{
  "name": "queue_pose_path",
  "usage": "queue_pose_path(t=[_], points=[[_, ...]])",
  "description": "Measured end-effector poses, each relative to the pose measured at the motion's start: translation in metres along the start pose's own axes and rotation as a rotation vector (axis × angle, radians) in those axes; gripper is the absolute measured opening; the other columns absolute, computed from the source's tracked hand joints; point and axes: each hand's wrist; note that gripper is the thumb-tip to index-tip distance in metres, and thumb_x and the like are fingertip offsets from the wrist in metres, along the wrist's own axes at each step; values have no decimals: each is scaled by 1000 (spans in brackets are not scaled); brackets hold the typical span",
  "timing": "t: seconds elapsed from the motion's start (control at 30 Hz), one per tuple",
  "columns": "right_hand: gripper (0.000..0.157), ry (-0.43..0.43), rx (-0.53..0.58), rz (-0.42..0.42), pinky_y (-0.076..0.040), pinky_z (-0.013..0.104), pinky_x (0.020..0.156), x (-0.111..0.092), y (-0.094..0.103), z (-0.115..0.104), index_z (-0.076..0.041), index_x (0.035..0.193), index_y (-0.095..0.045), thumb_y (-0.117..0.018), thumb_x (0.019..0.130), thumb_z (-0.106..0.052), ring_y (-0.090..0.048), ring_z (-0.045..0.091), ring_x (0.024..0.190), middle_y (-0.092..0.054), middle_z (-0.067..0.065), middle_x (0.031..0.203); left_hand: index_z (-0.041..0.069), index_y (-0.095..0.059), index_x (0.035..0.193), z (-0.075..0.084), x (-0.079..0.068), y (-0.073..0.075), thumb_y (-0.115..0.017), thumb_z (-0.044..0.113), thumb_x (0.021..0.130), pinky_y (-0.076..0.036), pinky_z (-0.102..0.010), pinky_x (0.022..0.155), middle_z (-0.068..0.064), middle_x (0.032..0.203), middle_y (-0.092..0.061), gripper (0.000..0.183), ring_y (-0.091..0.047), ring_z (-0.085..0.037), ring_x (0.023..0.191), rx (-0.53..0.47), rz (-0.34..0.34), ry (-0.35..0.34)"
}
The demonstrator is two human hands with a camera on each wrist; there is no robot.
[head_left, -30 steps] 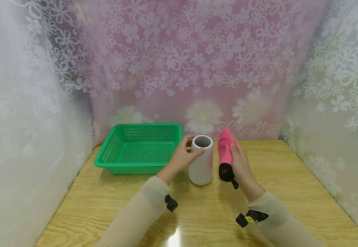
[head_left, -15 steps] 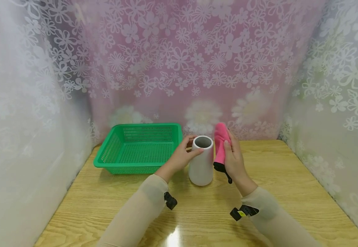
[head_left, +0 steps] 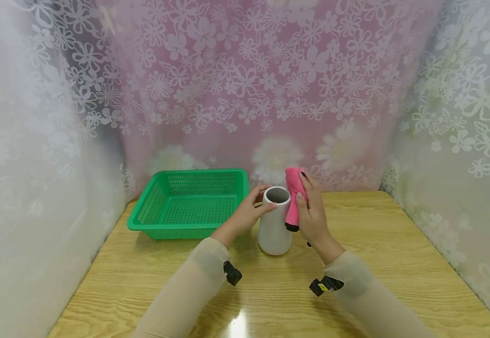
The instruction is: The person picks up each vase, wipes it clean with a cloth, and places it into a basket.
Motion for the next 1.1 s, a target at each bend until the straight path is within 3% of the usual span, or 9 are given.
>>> queue_pose_path(t=[0.27, 0.47, 0.63, 0.77, 0.9, 1.1], points=[[55, 46, -66, 8, -29, 66, 106, -7, -14, 16, -10, 157, -34, -45, 103, -2, -26, 36, 145, -24, 10, 164, 19, -39, 152, -3, -1, -1, -65, 33, 99, -43, -49, 107, -3, 144, -50, 61, -45, -25, 135, -19, 9, -2], [55, 98, -141, 26, -28, 71, 105, -11, -22, 16, -13, 159, -29, -46, 106, -13, -21, 40, 147, -19, 12, 166, 19, -39, 152, -3, -2, -2, -64, 31, 100, -42, -52, 108, -7, 145, -49, 59, -45, -29, 136, -46, 12, -15], [54, 160, -223, 32, -32, 70, 102, -12, -26, 17, -15, 160, -27, -38, 110, -32, -24, 43, 145, -15, 17, 165, 18, -38, 153, -2, -3, -2, -63, 31, 100, -43, -50, 107, -7, 146, -49, 59, -45, -31, 135, -54, 9, -19], [54, 132, -274, 35, -37, 68, 97, -15, -28, 17, -20, 160, -28, -30, 110, -41, -30, 44, 141, -15, 11, 166, 16, -36, 154, -3, -3, -3, -63, 32, 100, -43, -50, 107, -7, 146, -48, 62, -45, -30, 135, -40, 7, -16], [51, 96, -262, 59, -42, 64, 93, -16, -29, 18, -20, 159, -31, -31, 111, -36, -34, 42, 138, -18, 7, 166, 18, -37, 153, -3, -2, -3, -64, 33, 100, -43, -50, 107, -5, 147, -48, 62, -45, -27, 136, -36, 8, -15], [49, 43, -205, 85, -40, 67, 96, -18, -30, 18, -17, 159, -32, -37, 110, -17, -32, 41, 142, -23, 7, 165, 24, -39, 152, -3, -1, -4, -65, 35, 99, -43, -49, 108, -2, 147, -48, 61, -45, -24, 136, -33, 13, -4]])
Point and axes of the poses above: each hand's wrist, its own x-axis towards the middle knuckle, its own y-axis out of the back of the hand, z = x × y
